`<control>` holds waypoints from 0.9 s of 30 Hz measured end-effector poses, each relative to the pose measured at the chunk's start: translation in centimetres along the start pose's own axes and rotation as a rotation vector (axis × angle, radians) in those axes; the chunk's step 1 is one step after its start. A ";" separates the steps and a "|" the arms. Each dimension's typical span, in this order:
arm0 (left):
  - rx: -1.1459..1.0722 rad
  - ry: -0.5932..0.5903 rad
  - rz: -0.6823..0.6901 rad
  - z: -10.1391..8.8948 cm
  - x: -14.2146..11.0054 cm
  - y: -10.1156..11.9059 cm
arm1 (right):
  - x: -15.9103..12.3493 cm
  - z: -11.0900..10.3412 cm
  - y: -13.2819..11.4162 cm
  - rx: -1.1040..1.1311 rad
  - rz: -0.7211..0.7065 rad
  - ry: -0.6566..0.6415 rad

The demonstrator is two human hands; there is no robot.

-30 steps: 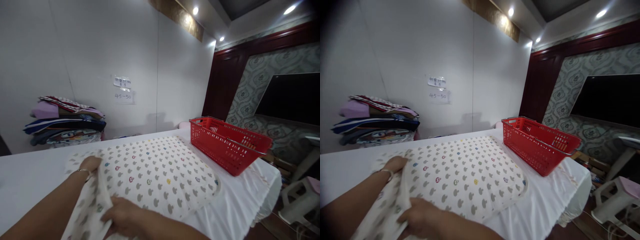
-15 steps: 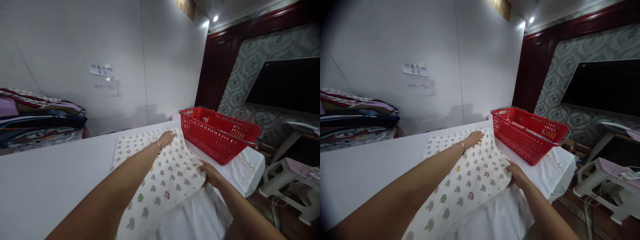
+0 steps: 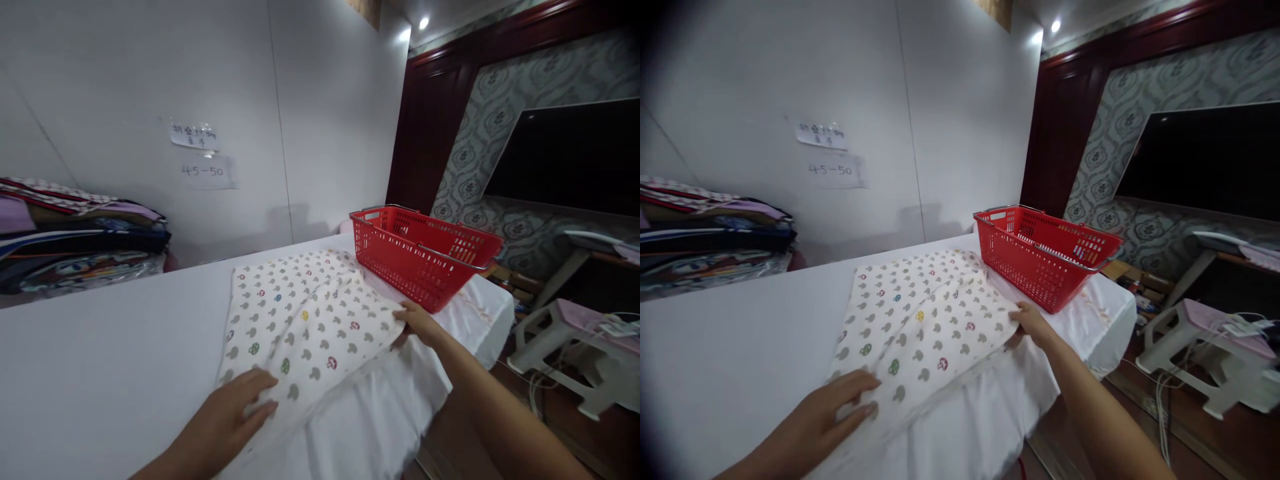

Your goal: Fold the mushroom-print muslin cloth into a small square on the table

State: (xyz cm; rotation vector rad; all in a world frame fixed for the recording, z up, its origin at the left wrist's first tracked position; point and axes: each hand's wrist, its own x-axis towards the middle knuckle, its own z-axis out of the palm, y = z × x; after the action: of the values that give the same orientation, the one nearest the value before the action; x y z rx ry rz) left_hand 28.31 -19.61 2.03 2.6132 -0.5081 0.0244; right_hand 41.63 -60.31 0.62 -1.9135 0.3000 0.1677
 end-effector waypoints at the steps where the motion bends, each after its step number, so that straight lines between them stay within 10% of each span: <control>1: 0.030 0.032 0.030 0.6 -1.4 -0.3 | 0.3 -0.3 -0.1 -0.023 -0.002 0.025; 8: 0.198 0.113 0.118 3.6 -5.7 -1.8 | 0.7 -1.3 1.0 -0.255 0.044 0.106; 27: 0.285 0.243 0.084 4.6 -6.9 -2.3 | 1.3 -1.2 1.1 -0.528 -0.028 0.211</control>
State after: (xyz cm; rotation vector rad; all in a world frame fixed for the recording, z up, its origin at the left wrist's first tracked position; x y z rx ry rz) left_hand 22.40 -17.44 -3.82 2.8080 -0.5612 0.4682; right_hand 42.54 -62.01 -0.33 -2.4648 0.3979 0.0249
